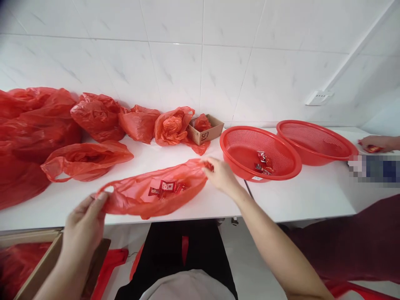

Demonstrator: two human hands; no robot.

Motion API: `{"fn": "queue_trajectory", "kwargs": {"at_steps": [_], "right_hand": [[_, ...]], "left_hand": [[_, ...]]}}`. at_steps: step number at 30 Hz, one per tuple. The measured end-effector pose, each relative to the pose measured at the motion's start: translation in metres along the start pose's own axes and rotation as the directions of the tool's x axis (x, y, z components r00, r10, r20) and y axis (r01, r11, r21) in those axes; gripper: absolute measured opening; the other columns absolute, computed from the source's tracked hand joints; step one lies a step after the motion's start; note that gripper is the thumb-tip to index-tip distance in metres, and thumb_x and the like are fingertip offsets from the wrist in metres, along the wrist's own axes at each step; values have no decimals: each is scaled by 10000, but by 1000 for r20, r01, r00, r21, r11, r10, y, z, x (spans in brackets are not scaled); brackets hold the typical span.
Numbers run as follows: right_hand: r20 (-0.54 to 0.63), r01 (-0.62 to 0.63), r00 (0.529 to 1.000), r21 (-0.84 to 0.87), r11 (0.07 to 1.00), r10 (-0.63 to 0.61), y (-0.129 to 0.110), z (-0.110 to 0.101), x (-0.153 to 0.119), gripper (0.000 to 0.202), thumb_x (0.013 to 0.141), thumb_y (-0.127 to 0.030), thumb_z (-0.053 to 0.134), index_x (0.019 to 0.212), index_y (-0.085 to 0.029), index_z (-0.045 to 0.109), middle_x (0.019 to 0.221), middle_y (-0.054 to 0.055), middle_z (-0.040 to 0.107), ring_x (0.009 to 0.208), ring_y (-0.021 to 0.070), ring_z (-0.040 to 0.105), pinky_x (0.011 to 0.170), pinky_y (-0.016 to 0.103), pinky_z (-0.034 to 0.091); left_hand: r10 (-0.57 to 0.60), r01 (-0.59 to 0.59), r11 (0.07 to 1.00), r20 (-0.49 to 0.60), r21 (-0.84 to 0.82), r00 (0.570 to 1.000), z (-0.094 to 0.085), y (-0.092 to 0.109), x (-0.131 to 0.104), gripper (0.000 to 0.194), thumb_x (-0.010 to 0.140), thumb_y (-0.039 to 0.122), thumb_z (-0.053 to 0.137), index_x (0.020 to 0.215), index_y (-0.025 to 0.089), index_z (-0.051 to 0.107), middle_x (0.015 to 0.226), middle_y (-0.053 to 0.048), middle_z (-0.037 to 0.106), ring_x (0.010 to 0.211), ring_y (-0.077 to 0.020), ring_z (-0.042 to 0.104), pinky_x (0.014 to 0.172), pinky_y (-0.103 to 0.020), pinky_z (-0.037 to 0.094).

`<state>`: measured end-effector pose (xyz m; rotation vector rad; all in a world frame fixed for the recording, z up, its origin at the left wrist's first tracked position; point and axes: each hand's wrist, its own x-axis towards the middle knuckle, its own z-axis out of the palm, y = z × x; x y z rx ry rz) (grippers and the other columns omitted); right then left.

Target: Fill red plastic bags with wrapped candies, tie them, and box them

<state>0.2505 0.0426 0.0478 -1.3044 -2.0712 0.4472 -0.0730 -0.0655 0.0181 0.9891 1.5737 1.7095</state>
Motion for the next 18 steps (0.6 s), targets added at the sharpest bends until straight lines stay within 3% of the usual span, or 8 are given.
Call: {"fn": "queue_trajectory", "kwargs": {"at_steps": [2,4,6,7,10,12,15,18], "right_hand": [[-125,60,991,92,994,-48,-21,-33,20,193,864,-213,562,1032,-208,657,993,34,705,875,179,657,795,335,522],[-251,138,964,177,975,-91,-44,-61,39,181,850,-213,581,1012,-202,660,917,22,689,800,158,649,749,315,521],[-354,203,927,206,957,-121,-61,-78,53,184,849,-202,576,1018,-205,648,892,11,664,739,135,636,702,294,517],[-363,220,922,202,954,-136,-66,-83,60,186,843,-190,580,1017,-207,644,883,7,654,719,128,629,680,285,514],[-221,192,964,179,965,-151,-69,-92,74,200,785,-129,630,973,-194,649,789,-6,636,659,122,609,616,268,503],[-169,175,975,189,966,-143,-68,-101,80,230,759,-96,653,973,-180,645,732,-13,624,631,124,601,595,271,504],[-148,176,978,184,967,-150,-77,-124,85,272,736,-74,689,983,-178,642,717,-12,626,644,136,606,613,292,519],[47,99,993,141,985,-107,-93,-145,90,275,695,-65,742,926,-187,658,655,-20,616,626,146,608,625,307,523]], "left_hand": [[163,-166,967,-30,-191,986,9,40,21,145,759,294,728,736,161,672,716,8,654,716,-115,594,741,-227,485],[350,-340,892,-23,-298,937,23,82,36,110,752,233,723,715,149,663,692,12,649,645,-99,580,706,-232,480],[489,-470,835,-5,-286,872,38,115,43,108,803,226,677,733,145,659,715,-1,649,672,-111,589,693,-246,475],[507,-489,842,27,-229,861,44,127,46,121,823,237,662,743,146,661,714,-1,641,669,-110,586,679,-243,468],[331,-337,941,300,-33,895,55,140,56,198,832,322,663,734,150,659,676,7,611,617,-97,559,623,-232,443],[219,-260,965,414,44,884,53,141,66,247,814,374,683,712,152,644,676,7,611,613,-98,557,615,-235,437],[277,-327,942,374,75,885,44,146,78,258,808,405,694,737,160,655,740,-5,641,677,-114,586,665,-257,443],[291,-344,939,461,32,838,47,157,80,227,818,389,687,797,163,690,847,-28,670,762,-131,604,739,-284,454]]}}
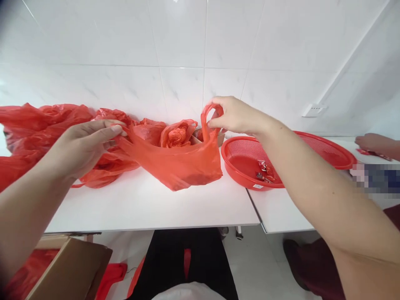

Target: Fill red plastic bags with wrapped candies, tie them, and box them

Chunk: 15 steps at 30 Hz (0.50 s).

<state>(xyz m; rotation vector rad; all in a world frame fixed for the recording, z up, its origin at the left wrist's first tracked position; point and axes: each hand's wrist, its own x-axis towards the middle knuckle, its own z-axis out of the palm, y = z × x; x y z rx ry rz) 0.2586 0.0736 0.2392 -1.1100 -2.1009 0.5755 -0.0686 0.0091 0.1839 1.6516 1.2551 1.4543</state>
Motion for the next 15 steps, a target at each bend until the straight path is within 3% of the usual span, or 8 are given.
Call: {"fn": "queue_trajectory", "kwargs": {"at_steps": [2,5,7,9,11,13,15], "right_hand": [[64,-15,998,11,1000,14,-9,-4,7,280,700,-80,755,937,-193,658,623,-31,603,616,141,612,639,310,521],[85,30,996,39,999,-33,-14,6,18,239,724,-99,732,933,-180,648,585,-44,585,557,114,592,584,277,496],[122,48,991,48,998,-53,-18,21,21,202,737,-109,693,917,-180,638,582,-41,594,495,93,553,495,233,446],[172,47,983,81,996,-60,-24,39,19,206,751,-131,650,944,-195,619,635,-30,627,468,82,531,427,206,398],[215,53,973,150,987,-85,-32,55,14,242,771,-156,610,1006,-213,596,731,-22,657,480,76,538,411,194,392],[255,88,956,234,968,-148,-42,68,7,294,789,-186,596,1080,-225,578,838,-11,674,554,83,577,445,192,429],[264,152,935,304,940,-236,-47,75,-1,342,807,-204,586,1148,-236,568,933,3,678,697,106,625,540,206,488]], "left_hand": [[2,15,994,147,-110,989,11,5,4,193,829,352,676,811,161,692,937,-45,683,846,-147,619,797,-301,460],[16,83,957,334,-279,942,37,8,9,155,864,294,639,948,170,678,1045,-58,691,980,-169,632,896,-325,453],[15,129,936,405,-328,914,54,7,11,286,878,297,626,1147,200,614,1011,-52,702,1000,-173,637,917,-331,451],[-34,194,942,495,-275,868,67,6,11,445,871,335,636,1287,232,515,870,-21,694,890,-164,650,866,-328,466],[-126,251,959,599,-130,791,76,5,9,468,832,367,679,1253,224,533,696,22,621,699,-142,609,745,-303,470],[-198,271,962,653,-11,731,81,4,4,363,801,402,702,1085,192,618,571,63,477,535,-101,475,595,-262,416],[-229,306,952,637,-12,736,83,1,-1,303,818,456,663,918,171,646,536,87,332,471,-69,318,494,-229,314]]}}
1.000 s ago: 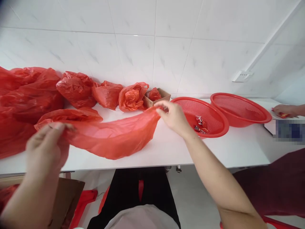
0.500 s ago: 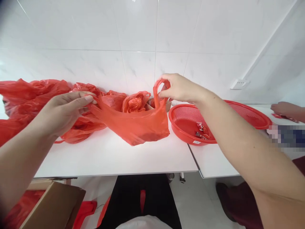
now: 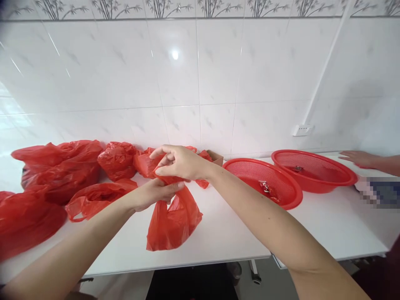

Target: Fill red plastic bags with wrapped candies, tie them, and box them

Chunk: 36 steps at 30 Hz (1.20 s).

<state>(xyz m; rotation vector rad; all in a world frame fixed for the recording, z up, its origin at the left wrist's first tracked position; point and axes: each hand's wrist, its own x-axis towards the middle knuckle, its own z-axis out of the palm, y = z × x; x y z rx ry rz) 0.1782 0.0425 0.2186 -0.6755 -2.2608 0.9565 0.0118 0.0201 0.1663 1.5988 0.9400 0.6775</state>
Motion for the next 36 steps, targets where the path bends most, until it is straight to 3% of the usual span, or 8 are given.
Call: {"fn": "queue_trajectory", "kwargs": {"at_steps": [4,8,14,19,22,26,31,36], "right_hand": [[-94,92,991,-67,993,-98,20,11,-11,402,806,-160,560,1196,-259,566,1091,23,638,960,141,611,776,285,531],[-90,-15,996,-105,994,5,56,21,-23,261,813,-178,557,1067,-229,581,893,6,603,817,137,598,729,313,526],[-86,-35,996,43,998,39,35,27,-59,135,861,-254,594,991,-252,563,832,-12,530,745,118,545,701,272,511],[-152,-12,988,100,995,27,33,33,-61,160,916,-364,552,1033,-262,591,904,15,596,883,158,591,816,314,503],[-220,-70,972,82,994,86,61,46,-46,260,966,-380,440,1155,-265,577,997,27,632,1007,176,591,917,364,464],[-100,-163,977,206,965,187,94,66,-35,315,971,-365,402,1229,-269,555,896,-1,627,840,152,604,808,337,495],[48,-162,987,334,929,155,101,75,-36,243,944,-368,465,1110,-245,593,721,-28,573,630,126,530,599,264,454],[-91,-88,992,46,995,92,92,65,-48,261,970,-382,419,875,-215,596,843,2,633,784,149,570,711,287,439]], "left_hand": [[-33,13,985,-116,-170,993,4,-16,-3,369,892,517,519,807,167,599,533,102,213,453,-56,182,469,-207,253],[-36,6,972,-122,-236,992,6,-34,0,388,883,546,521,778,173,548,505,113,205,427,-51,182,460,-204,247],[45,-69,966,-101,-249,994,2,-40,-7,351,876,484,558,837,141,621,663,-49,633,529,-116,527,561,-271,429],[130,-133,990,57,42,990,-1,-31,-23,135,807,272,660,846,160,724,789,-51,697,723,-163,614,732,-309,484],[258,-223,909,-57,353,964,1,-40,-22,209,749,65,564,824,185,719,872,-40,713,788,-167,627,710,-277,479],[486,-191,661,-221,725,846,3,-62,-17,347,633,-55,421,747,195,632,816,-14,659,715,-137,579,603,-237,402],[622,-181,505,-210,844,755,7,-74,-16,322,772,7,418,942,211,600,1033,-57,632,879,-166,608,627,-235,424],[468,-190,665,-204,722,860,-1,-78,-27,388,844,95,444,1169,244,593,1091,-56,689,934,-195,652,779,-289,485]]}}
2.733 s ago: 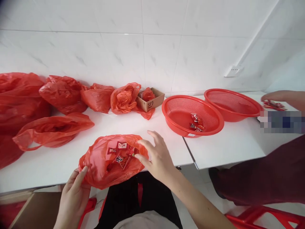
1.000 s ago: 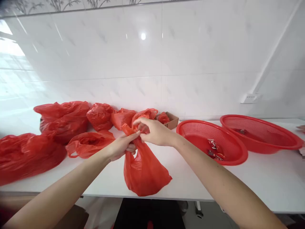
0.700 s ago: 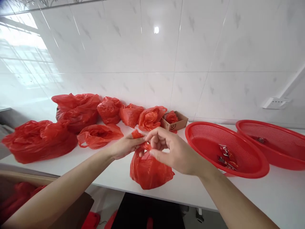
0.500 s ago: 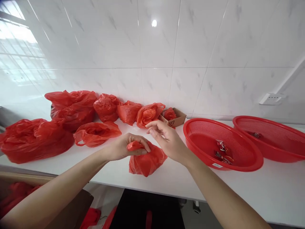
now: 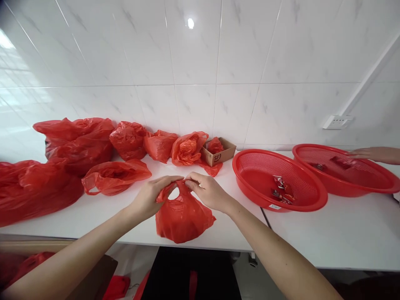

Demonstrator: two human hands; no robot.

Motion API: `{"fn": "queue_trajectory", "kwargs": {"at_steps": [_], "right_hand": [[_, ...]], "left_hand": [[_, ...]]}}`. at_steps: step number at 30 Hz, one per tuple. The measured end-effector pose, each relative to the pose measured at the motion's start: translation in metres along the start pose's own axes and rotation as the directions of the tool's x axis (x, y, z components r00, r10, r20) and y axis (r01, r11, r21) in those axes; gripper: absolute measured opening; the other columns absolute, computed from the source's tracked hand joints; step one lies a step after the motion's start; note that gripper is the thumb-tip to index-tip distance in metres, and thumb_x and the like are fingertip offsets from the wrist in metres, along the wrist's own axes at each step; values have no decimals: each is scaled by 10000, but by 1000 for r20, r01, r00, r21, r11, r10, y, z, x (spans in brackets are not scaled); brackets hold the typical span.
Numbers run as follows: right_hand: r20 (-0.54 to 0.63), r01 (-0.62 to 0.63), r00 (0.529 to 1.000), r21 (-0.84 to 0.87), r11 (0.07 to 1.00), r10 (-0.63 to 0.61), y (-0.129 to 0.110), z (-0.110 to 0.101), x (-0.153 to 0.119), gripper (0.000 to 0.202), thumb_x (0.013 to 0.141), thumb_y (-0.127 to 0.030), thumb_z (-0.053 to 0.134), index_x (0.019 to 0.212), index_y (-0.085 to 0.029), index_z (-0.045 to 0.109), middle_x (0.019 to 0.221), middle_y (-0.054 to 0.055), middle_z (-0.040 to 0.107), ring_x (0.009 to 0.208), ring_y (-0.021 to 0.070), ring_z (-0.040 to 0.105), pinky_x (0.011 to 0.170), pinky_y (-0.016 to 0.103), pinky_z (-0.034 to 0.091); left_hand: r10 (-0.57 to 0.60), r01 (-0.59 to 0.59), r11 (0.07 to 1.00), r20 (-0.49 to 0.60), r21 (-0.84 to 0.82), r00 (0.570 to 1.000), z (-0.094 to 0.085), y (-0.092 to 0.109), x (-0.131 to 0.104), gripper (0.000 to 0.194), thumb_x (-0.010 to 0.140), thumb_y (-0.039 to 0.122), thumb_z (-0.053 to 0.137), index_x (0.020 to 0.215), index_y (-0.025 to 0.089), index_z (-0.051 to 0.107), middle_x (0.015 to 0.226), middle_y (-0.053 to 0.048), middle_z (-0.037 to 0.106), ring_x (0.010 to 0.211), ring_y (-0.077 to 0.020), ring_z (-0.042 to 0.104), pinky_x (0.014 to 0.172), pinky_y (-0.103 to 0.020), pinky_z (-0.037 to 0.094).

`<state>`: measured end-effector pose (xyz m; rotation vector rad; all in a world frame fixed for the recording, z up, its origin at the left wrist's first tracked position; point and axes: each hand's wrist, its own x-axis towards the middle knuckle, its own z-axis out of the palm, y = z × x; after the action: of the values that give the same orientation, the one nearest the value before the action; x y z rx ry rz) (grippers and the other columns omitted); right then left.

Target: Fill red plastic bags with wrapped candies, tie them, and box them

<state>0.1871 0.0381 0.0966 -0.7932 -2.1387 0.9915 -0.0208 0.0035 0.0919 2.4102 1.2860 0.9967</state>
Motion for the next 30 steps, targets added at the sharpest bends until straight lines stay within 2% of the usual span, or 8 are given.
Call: {"fn": "queue_trajectory", "kwargs": {"at_steps": [5,10,15,18,20,23,26,30], "right_hand": [[-62,-20,998,-496,868,-12,39,-18,-32,282,958,-279,400,791,-219,619,748,7,657,714,164,549,717,308,378],[-152,-274,962,-515,812,228,108,-20,-49,247,917,-291,420,748,-222,585,689,-7,647,642,163,543,614,273,329],[-223,-339,937,-379,861,270,107,6,-41,300,984,-400,291,921,-242,538,871,12,686,785,175,636,670,286,427],[-223,-333,931,-197,922,288,92,30,-41,302,935,-509,419,1070,-260,525,983,19,682,852,175,646,729,299,469],[-194,-317,937,-114,942,292,88,48,-45,337,875,-512,540,1105,-266,525,1017,15,678,871,176,644,755,304,477],[-185,-303,943,-139,943,276,95,70,-52,210,885,-424,546,1019,-263,553,969,-3,683,840,166,642,741,291,479],[-270,-312,930,-230,922,247,108,77,-53,130,929,-343,462,931,-253,556,861,-14,681,726,152,622,660,269,465],[-369,-313,910,-309,898,190,120,70,-43,122,940,-287,424,926,-241,536,913,9,686,800,172,611,714,287,447]], "left_hand": [[-332,340,925,72,-169,940,-7,-35,-55,223,882,268,488,806,232,695,778,-33,716,653,-185,616,623,-278,468],[-518,515,795,83,-321,851,14,-62,-100,346,894,425,493,663,215,643,619,-20,656,609,-188,601,594,-281,469],[-549,483,793,-94,-371,831,39,-64,-86,387,947,491,366,914,199,620,951,-65,665,894,-203,618,808,-326,496],[-490,430,833,-105,-348,865,56,-63,-74,389,907,473,485,1195,224,566,1242,-92,600,1131,-228,560,966,-371,437],[-439,400,862,-65,-311,896,71,-62,-69,416,857,445,579,1215,234,584,1287,-95,588,1182,-250,535,1001,-388,409],[-420,403,882,-18,-242,908,93,-62,-66,300,900,439,505,966,201,675,1049,-94,678,966,-242,624,868,-368,461],[-476,469,873,-22,-137,879,105,-67,-65,475,951,461,369,599,200,553,659,-49,611,652,-200,585,655,-325,427],[-532,532,847,-21,0,847,110,-73,-64,484,963,411,340,537,207,446,584,-19,554,588,-168,545,588,-288,352]]}}
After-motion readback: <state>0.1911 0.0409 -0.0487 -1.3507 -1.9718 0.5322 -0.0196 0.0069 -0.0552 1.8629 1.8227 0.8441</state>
